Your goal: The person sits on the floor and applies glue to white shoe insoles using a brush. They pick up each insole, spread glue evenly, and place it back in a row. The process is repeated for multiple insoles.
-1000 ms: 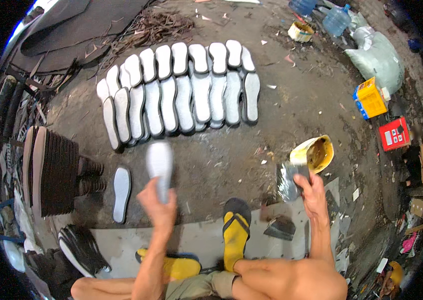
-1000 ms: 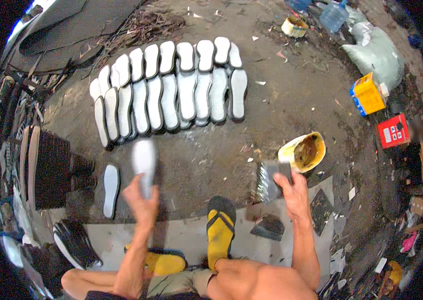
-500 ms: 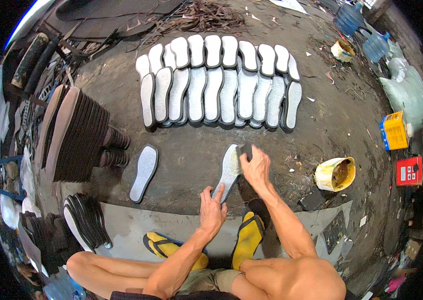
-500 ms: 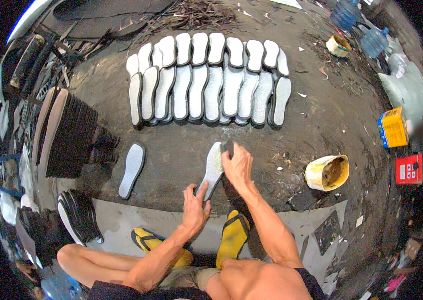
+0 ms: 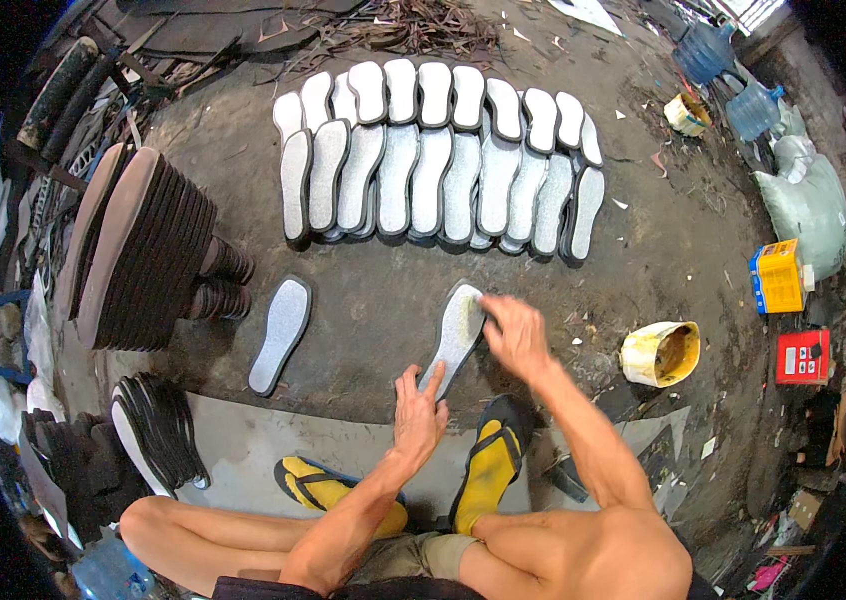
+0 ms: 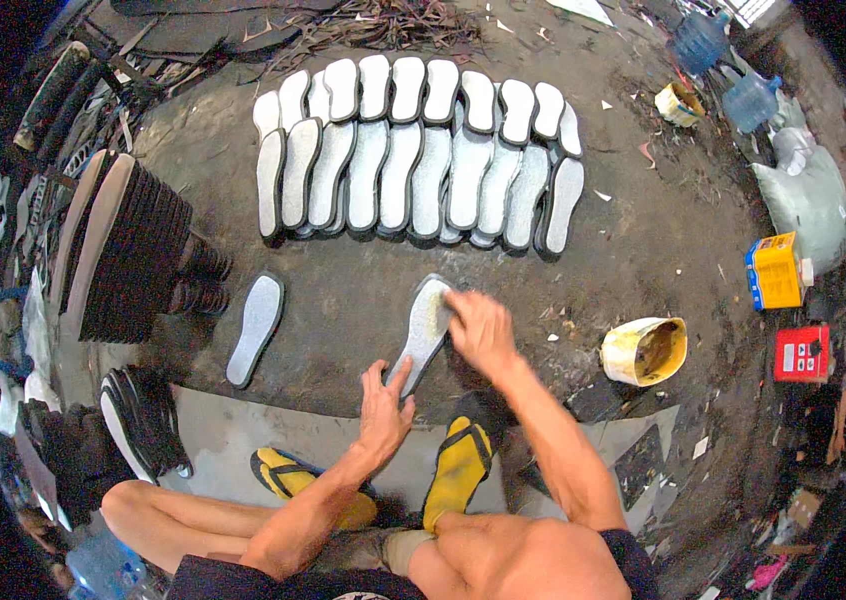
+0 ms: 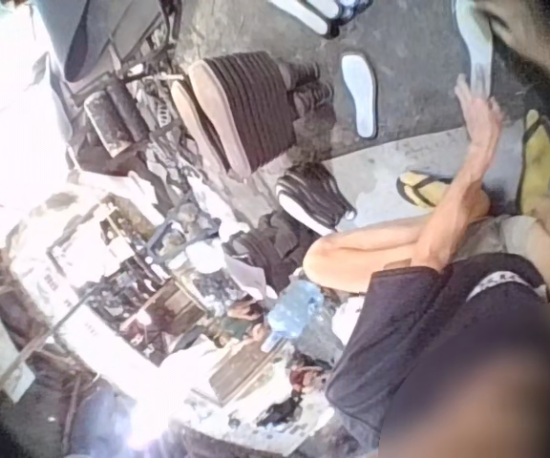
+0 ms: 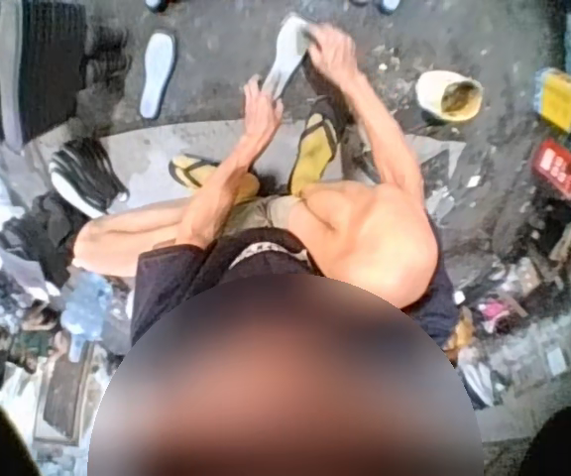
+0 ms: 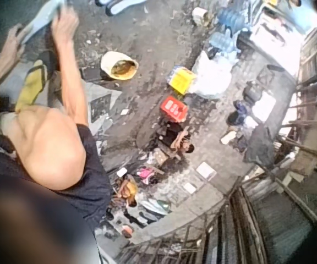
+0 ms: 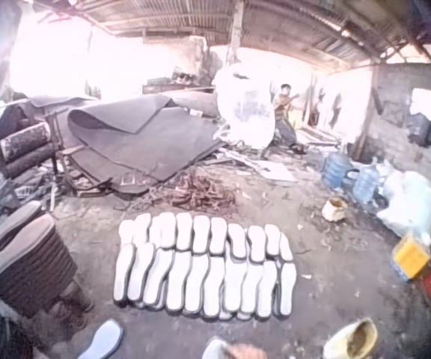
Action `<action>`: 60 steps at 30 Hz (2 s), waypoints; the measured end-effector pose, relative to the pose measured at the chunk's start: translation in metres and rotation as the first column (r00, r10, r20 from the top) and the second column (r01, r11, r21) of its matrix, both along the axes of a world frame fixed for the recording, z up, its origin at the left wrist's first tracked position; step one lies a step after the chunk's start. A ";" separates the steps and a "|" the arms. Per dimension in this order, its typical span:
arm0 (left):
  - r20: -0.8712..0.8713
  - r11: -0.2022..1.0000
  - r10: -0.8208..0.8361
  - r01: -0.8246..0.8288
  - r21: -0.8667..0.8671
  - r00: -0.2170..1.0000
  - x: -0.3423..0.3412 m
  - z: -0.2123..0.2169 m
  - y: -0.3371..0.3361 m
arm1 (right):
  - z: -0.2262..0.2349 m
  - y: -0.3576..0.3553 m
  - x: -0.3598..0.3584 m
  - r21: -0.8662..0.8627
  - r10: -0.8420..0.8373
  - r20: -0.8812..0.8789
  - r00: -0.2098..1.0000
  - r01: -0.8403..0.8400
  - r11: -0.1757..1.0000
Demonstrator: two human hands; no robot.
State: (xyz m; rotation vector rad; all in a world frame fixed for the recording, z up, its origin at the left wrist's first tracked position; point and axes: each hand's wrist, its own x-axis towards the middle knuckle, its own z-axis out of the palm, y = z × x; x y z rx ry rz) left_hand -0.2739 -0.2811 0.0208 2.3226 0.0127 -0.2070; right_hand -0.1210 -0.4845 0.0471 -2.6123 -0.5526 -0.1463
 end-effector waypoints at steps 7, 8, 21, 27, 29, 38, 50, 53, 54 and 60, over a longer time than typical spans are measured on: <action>0.031 0.997 0.008 -0.006 -0.078 0.999 0.029 0.003 0.002 | -0.006 -0.012 0.030 0.218 -0.094 0.021 0.995 0.087 0.972; 0.010 0.997 -0.009 0.010 -0.080 1.000 0.033 0.002 0.003 | -0.009 -0.014 0.049 0.218 -0.097 -0.048 0.994 0.105 0.970; 0.047 0.966 -0.058 0.068 -0.249 0.997 0.046 -0.009 0.042 | 0.013 0.043 -0.073 0.251 -0.060 -0.214 0.975 0.114 0.961; 0.031 0.993 0.019 -0.015 -0.119 0.999 0.033 -0.005 0.013 | 0.000 0.037 0.067 -0.031 -0.096 -0.112 0.989 0.093 0.995; 0.056 0.993 0.042 -0.035 -0.114 0.998 0.030 -0.005 0.009 | -0.006 0.046 0.077 -0.167 0.249 -0.147 0.957 -0.272 0.948; -0.033 0.977 0.151 -0.154 -0.144 0.988 0.031 0.000 0.013 | -0.004 0.026 0.059 -0.157 0.010 -0.115 0.993 -0.028 0.987; 0.040 0.851 0.467 -0.437 -0.291 0.883 0.025 0.003 0.057 | 0.062 0.040 -0.074 0.497 -0.205 -0.311 0.928 0.342 0.797; 0.148 0.981 0.167 -0.148 -0.128 0.975 0.033 -0.004 0.017 | 0.096 -0.019 -0.044 0.635 -0.357 -0.557 0.750 0.661 0.399; 0.096 0.988 0.106 -0.093 -0.126 0.990 0.033 -0.006 0.006 | 0.102 -0.036 -0.037 0.633 -0.407 -0.537 0.739 0.672 0.385; 0.242 0.992 0.056 -0.026 -0.127 0.969 0.041 0.010 0.012 | 0.087 -0.088 -0.052 0.591 -0.523 -0.455 0.721 0.684 0.428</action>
